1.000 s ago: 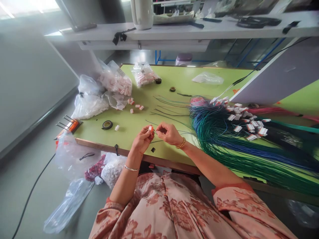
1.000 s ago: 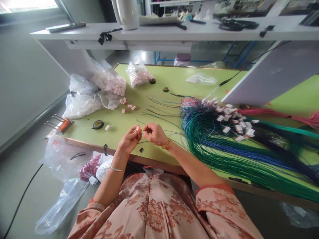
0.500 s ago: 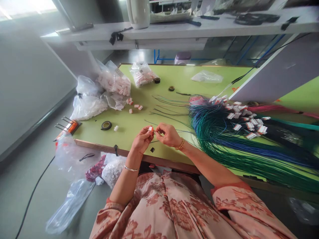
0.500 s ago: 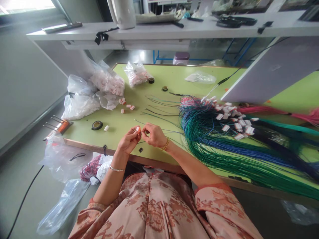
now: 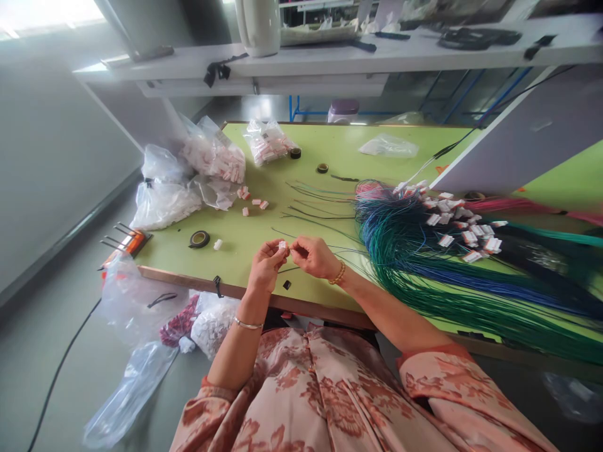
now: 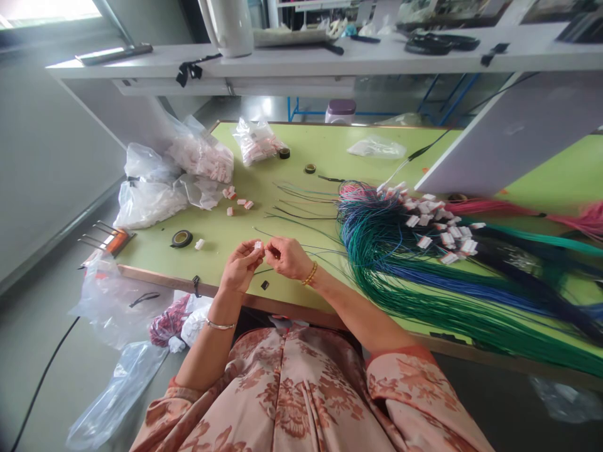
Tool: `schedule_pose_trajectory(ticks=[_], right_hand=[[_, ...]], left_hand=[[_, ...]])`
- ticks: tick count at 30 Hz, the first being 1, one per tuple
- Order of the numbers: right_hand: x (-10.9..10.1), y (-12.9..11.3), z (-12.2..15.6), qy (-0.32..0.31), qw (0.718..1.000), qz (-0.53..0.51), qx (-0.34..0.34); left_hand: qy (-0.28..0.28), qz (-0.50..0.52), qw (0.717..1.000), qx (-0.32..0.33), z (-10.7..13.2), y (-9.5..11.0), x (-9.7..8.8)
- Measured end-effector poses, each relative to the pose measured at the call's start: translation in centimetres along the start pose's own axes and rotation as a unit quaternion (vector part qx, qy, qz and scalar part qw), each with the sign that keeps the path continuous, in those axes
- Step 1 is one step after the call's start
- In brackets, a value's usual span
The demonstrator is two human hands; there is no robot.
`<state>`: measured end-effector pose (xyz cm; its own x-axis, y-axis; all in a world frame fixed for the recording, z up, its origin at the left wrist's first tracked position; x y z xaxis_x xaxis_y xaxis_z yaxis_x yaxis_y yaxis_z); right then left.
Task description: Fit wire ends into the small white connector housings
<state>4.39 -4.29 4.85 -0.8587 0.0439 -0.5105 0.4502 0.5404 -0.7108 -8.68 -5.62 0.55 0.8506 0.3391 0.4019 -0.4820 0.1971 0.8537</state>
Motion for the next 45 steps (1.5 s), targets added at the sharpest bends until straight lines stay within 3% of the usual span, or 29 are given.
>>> schedule_pose_trajectory(ticks=[8, 12, 14, 16, 20, 23, 27, 32, 37, 41, 45], right_hand=[[1.3, 0.5, 0.7, 0.008, 0.996, 0.094, 0.004], [1.3, 1.3, -0.2, -0.043, 0.998, 0.008, 0.034], [1.2, 2.3, -1.6, -0.081, 0.994, -0.052, 0.058], [0.7, 3.8, -3.9, -0.069, 0.993, -0.051, 0.081], [0.9, 7.9, -9.1, 0.000, 0.986, 0.101, 0.129], [3.2, 10.4, -11.5, -0.028, 0.964, 0.198, 0.174], [5.3, 11.9, -12.5, -0.065, 0.936, 0.265, 0.222], [4.5, 10.8, -12.2, -0.022, 0.958, 0.239, 0.154], [2.1, 8.2, -10.0, 0.033, 0.993, 0.063, 0.094], [0.9, 6.0, -7.2, 0.042, 0.992, -0.071, 0.092], [0.0, 4.2, -4.6, 0.042, 0.987, -0.127, 0.086]], left_hand=[[0.029, -0.025, 0.999, 0.018, 0.0, -1.0, 0.0], [0.013, -0.024, 1.000, -0.004, -0.8, -1.1, -0.6], [0.015, -0.011, 1.000, -0.008, -1.3, -0.9, -1.0], [0.022, 0.005, 1.000, -0.008, -1.8, -0.6, -1.4], [0.015, 0.029, 0.999, -0.024, -2.0, -0.6, -1.3], [0.010, 0.037, 0.999, -0.035, -2.0, -0.9, -1.2], [0.003, 0.030, 0.999, -0.046, -1.9, -1.3, -1.4], [-0.007, 0.042, 0.998, -0.048, -2.0, -1.2, -1.4], [-0.020, 0.089, 0.994, -0.054, -2.3, -0.7, -0.4], [-0.035, 0.118, 0.990, -0.068, -2.5, -0.5, 0.6], [-0.037, 0.134, 0.986, -0.087, -2.5, -0.6, 1.3]])
Point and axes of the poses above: each hand's wrist, its own z-axis away from the middle knuckle, its own x-axis out of the palm, y = z × x, the point moved 6 cm from there along -z, towards the middle knuckle, and after that the axes turned 12 degrees about y, right-handed, at the moved point
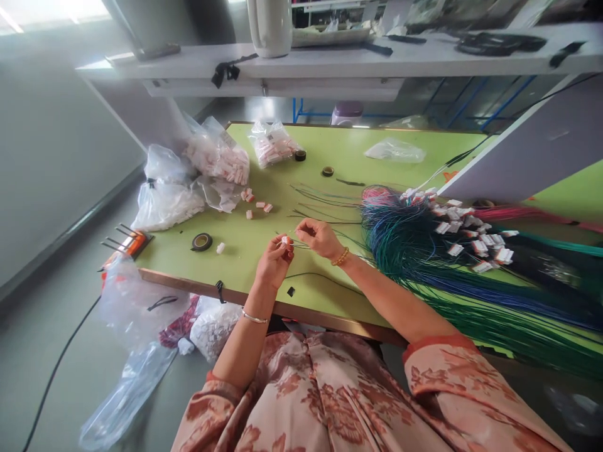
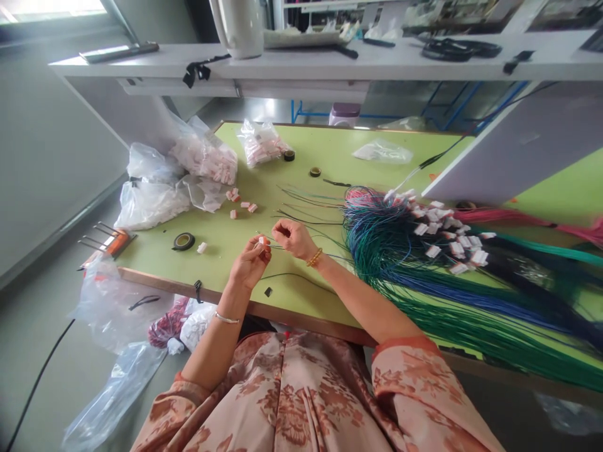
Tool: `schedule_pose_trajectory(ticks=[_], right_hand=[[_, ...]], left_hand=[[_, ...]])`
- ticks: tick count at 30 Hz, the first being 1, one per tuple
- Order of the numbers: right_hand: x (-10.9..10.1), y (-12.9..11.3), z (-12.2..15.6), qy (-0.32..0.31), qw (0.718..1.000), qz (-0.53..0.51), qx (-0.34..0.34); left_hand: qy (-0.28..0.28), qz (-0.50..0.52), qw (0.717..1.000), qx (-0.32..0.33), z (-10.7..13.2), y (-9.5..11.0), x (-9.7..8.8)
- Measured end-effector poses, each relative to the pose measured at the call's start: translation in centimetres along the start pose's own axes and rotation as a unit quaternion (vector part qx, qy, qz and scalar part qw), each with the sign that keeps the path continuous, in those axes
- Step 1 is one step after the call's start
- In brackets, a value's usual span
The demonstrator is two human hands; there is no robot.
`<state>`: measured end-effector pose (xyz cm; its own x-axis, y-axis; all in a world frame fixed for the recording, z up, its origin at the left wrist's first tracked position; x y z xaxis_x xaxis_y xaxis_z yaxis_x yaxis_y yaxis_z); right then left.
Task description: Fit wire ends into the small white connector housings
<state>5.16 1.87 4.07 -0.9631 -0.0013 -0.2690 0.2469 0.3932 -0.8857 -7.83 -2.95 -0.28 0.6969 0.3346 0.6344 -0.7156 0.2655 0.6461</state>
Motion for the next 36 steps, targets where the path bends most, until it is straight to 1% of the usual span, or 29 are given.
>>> schedule_pose_trajectory(ticks=[2, 6, 13, 18, 21, 25, 28, 30, 33, 36], right_hand=[[-0.4, -0.5, 1.0, 0.004, 1.000, 0.005, -0.013], [-0.9, -1.4, 2.1, 0.016, 0.997, 0.047, -0.057], [-1.2, -2.0, 2.9, 0.043, 0.990, 0.090, -0.099], [-1.1, -2.1, 3.2, 0.048, 0.987, 0.112, -0.109], [-1.0, -2.1, 3.3, 0.052, 0.986, 0.117, -0.111], [-0.8, -2.1, 3.5, 0.058, 0.984, 0.122, -0.114], [-0.5, -1.8, 3.5, 0.049, 0.987, 0.108, -0.109], [-0.4, -1.3, 3.5, 0.038, 0.990, 0.099, -0.097], [-0.3, -0.8, 3.4, 0.000, 0.993, 0.085, -0.087], [-0.2, -0.6, 3.3, -0.040, 0.991, 0.091, -0.091]], left_hand=[[0.007, 0.009, 1.000, -0.011, -0.1, -0.2, 0.1], [0.008, 0.019, 1.000, -0.016, -0.1, -0.6, 0.3], [-0.003, 0.007, 1.000, -0.007, 0.0, -0.9, 0.4], [-0.008, 0.000, 1.000, 0.002, 0.1, -1.0, 0.3], [-0.003, -0.008, 1.000, 0.017, 0.1, -0.9, 0.2], [0.012, -0.032, 0.997, 0.069, 0.2, -0.8, 0.2], [0.027, -0.059, 0.991, 0.117, 0.4, -1.0, 0.2], [0.037, -0.082, 0.987, 0.135, 0.5, -1.1, 0.2], [0.044, -0.108, 0.985, 0.127, 0.3, -1.2, 0.0], [0.045, -0.104, 0.987, 0.111, 0.2, -1.1, 0.0]])
Point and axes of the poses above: each hand's wrist, its own z-axis away from the middle knuckle, its own x-axis out of the palm, y = z × x, the point moved 6 cm from there along -z, towards the middle knuckle, and after that the axes turned 12 degrees about y, right-handed, at the moved point
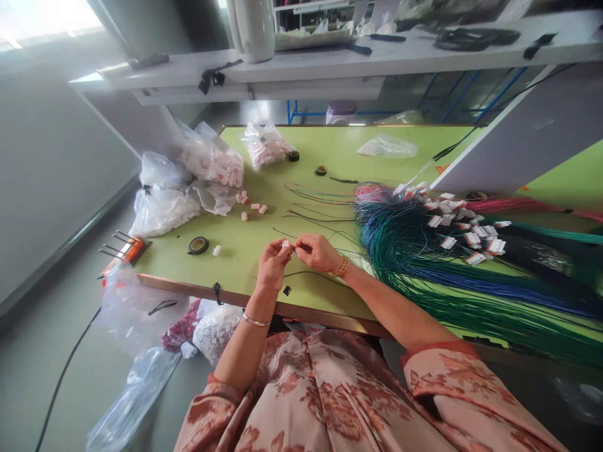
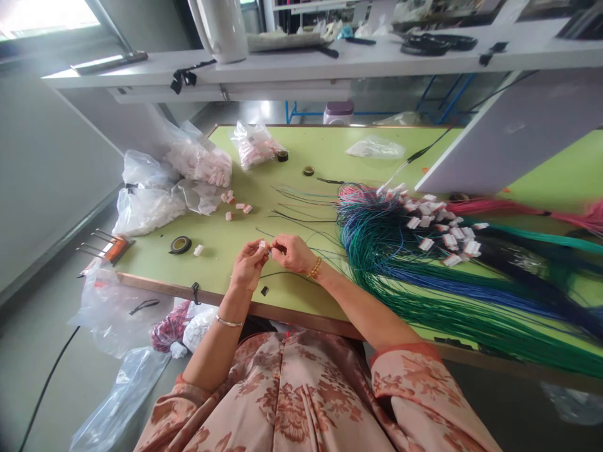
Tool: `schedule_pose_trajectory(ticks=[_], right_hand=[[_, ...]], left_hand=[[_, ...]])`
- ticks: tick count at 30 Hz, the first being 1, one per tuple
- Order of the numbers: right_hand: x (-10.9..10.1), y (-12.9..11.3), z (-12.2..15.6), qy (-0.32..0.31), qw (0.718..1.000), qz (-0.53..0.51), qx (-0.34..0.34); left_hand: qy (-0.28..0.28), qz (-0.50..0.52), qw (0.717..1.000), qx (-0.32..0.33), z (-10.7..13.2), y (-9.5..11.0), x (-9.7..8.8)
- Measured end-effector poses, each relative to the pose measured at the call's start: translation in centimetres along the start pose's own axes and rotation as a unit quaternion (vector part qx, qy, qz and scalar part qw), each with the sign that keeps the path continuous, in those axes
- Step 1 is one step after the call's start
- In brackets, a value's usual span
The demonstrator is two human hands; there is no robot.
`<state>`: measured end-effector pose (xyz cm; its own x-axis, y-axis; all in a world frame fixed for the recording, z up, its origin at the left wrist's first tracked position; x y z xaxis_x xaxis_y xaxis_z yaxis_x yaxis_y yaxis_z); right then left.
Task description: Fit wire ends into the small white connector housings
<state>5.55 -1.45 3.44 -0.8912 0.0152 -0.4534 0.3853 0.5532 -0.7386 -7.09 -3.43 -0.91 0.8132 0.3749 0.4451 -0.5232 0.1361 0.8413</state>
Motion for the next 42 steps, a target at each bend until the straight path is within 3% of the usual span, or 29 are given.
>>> schedule_pose_trajectory(ticks=[9, 16, 22, 25, 27, 31, 35, 42], right_hand=[[0.6, 0.0, 0.0, -0.016, 0.982, 0.186, -0.025], [0.6, 0.0, -0.1, -0.011, 0.982, 0.188, -0.023], [-0.1, 0.8, -1.0, -0.066, 0.990, 0.124, 0.027], [-1.8, 2.2, -4.6, -0.043, 0.994, 0.090, 0.054], [-2.5, 4.1, -7.3, -0.028, 0.985, 0.142, 0.091], [-1.4, 8.6, -10.7, -0.065, 0.945, 0.263, 0.185], [-0.3, 11.3, -11.2, -0.089, 0.907, 0.325, 0.254], [0.4, 11.4, -11.0, -0.130, 0.895, 0.372, 0.208]], left_hand=[[0.039, 0.003, 0.999, -0.021, -0.1, -0.6, 0.0], [0.038, 0.007, 0.999, -0.013, -0.3, -0.3, 0.6], [0.029, -0.004, 0.999, -0.046, -0.4, -0.8, 0.0], [0.017, 0.003, 0.998, -0.059, -0.7, -0.5, -0.2], [0.005, 0.000, 0.998, -0.068, -0.8, -0.3, -0.1], [-0.007, 0.001, 0.997, -0.078, -0.7, -0.4, 0.0], [-0.016, -0.001, 0.996, -0.085, -0.8, -0.5, -0.4], [-0.029, -0.005, 0.995, -0.095, -1.1, -0.4, -0.5]])
Point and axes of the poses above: each hand's wrist, its own z-axis away from the middle knuckle, its own x-axis out of the palm, y = z × x, the point moved 6 cm from there along -z, towards the middle knuckle, and after that the axes turned 12 degrees about y, right-handed, at the moved point
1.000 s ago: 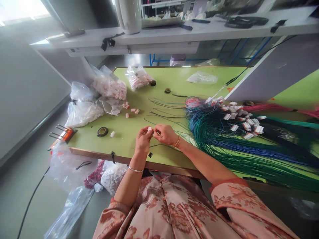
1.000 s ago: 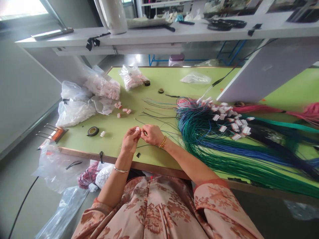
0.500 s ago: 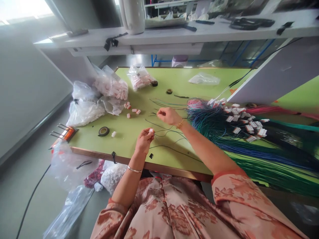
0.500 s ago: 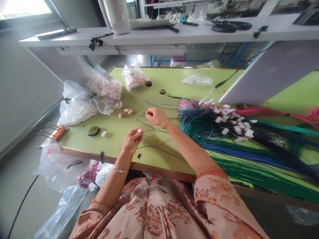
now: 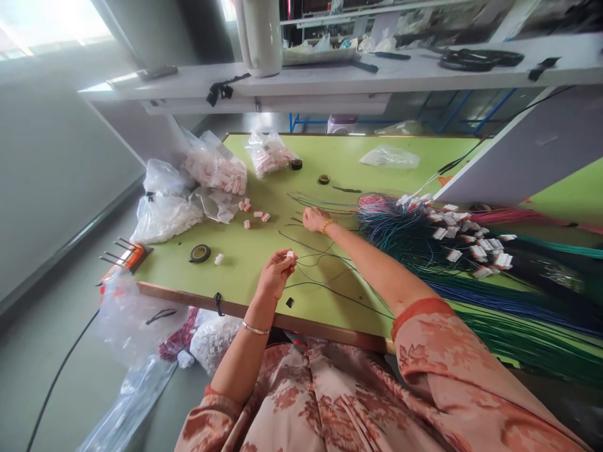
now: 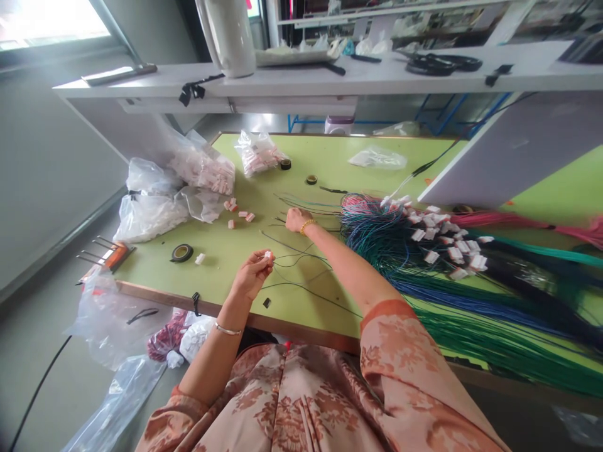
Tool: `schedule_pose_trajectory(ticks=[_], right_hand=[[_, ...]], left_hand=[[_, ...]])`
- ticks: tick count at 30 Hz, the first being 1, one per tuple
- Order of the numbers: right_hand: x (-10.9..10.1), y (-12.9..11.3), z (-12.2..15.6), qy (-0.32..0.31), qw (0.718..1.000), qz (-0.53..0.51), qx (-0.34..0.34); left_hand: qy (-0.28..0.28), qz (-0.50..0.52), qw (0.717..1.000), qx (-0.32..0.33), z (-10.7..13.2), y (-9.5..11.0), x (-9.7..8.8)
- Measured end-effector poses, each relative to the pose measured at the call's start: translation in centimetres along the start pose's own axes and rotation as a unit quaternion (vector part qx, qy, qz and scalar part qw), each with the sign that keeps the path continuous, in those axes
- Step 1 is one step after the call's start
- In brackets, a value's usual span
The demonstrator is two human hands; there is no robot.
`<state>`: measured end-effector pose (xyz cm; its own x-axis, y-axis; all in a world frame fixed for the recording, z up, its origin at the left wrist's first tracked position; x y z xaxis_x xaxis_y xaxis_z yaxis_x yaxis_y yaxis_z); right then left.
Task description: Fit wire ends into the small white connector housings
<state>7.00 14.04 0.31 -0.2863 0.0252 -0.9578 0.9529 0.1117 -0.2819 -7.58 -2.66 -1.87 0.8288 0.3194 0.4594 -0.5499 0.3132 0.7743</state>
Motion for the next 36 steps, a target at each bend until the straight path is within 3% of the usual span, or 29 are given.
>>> schedule_pose_trajectory(ticks=[8, 13, 17, 21, 25, 31, 36], right_hand=[[0.8, -0.4, -0.5, -0.008, 1.000, -0.008, 0.000], [0.4, 0.7, -0.5, 0.050, 0.997, -0.052, 0.001], [-0.6, 0.4, -0.2, 0.097, 0.984, -0.145, -0.033], [-2.0, -1.0, 0.4, 0.118, 0.951, -0.277, -0.072], [-3.4, -1.9, 2.2, 0.131, 0.922, -0.350, -0.102], [-4.3, -1.6, 7.1, 0.127, 0.887, -0.427, -0.120], [-4.4, -1.2, 10.1, 0.135, 0.882, -0.434, -0.126]], left_hand=[[-0.001, 0.003, 1.000, -0.002, 0.0, -0.1, -0.2], [-0.001, 0.006, 1.000, 0.001, 0.0, 0.0, -0.3], [-0.004, -0.001, 1.000, 0.007, 0.1, 0.3, 0.4], [0.003, 0.009, 1.000, 0.012, 0.1, 0.6, 1.1], [-0.003, 0.039, 0.999, 0.010, -0.2, 0.8, 1.9], [0.004, 0.064, 0.998, -0.014, -1.2, 0.5, 2.8], [0.005, 0.099, 0.994, -0.049, -1.7, -0.2, 3.7]])
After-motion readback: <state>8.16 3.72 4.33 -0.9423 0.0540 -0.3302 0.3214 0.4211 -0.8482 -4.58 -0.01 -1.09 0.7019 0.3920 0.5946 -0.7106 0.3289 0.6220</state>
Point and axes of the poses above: each hand's wrist, its own z-axis away from the middle knuckle, its own x-axis out of the palm, y = z × x, the point moved 6 cm from there along -z, towards the middle knuckle, and after that the axes turned 12 degrees about y, right-handed, at the moved point
